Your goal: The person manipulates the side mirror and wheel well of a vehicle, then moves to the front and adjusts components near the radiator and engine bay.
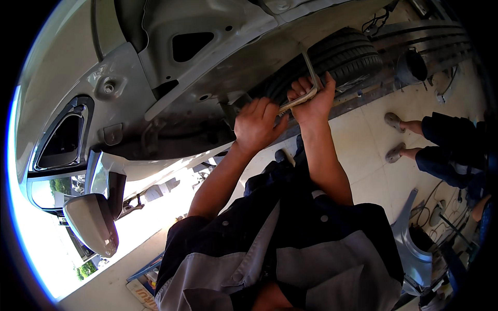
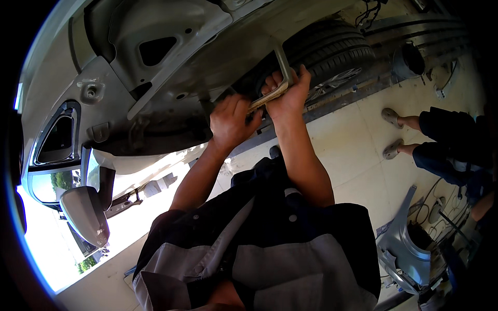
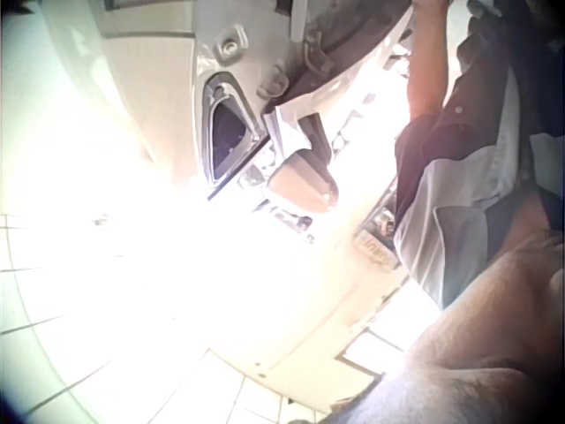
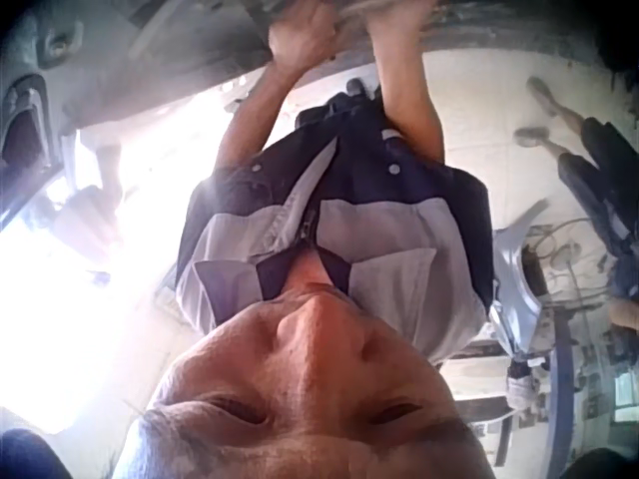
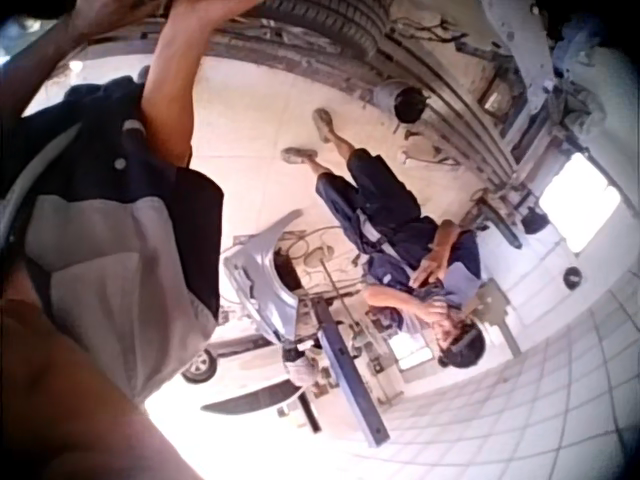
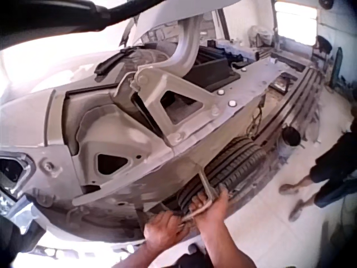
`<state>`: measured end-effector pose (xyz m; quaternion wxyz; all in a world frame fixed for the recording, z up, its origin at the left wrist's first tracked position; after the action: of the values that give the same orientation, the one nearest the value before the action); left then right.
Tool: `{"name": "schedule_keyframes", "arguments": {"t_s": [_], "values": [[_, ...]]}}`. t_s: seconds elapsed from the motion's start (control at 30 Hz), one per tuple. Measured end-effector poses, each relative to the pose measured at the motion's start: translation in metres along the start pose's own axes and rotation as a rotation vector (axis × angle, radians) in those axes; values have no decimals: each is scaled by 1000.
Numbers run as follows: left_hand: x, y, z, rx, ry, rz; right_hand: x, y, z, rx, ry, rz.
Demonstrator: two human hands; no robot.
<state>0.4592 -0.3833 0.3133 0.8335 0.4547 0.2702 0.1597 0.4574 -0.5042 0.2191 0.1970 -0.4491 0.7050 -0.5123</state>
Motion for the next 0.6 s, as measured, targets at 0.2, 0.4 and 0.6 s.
{"name": "schedule_keyframes", "arguments": {"t_s": [0.2,0.4,0.6], "values": [[-1,-1,-2,21,-56,-38,1,-1,-1,12,3,-9],[-1,-3,-3,66,-60,-55,-1,-2,0,83,-51,38],[-3,2,-4,19,-67,-87,-4,-2,0,74,-69,8]]}}
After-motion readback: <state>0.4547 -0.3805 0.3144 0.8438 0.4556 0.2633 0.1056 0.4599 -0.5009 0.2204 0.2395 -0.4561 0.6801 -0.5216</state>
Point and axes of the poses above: each hand's wrist, its own z-axis towards the middle knuckle, its own y-axis out of the back of the hand, x = y × z, the point moved 8 cm from there along z, towards the middle knuckle, and after that the axes turned 10 degrees about y, right-handed, at the moved point
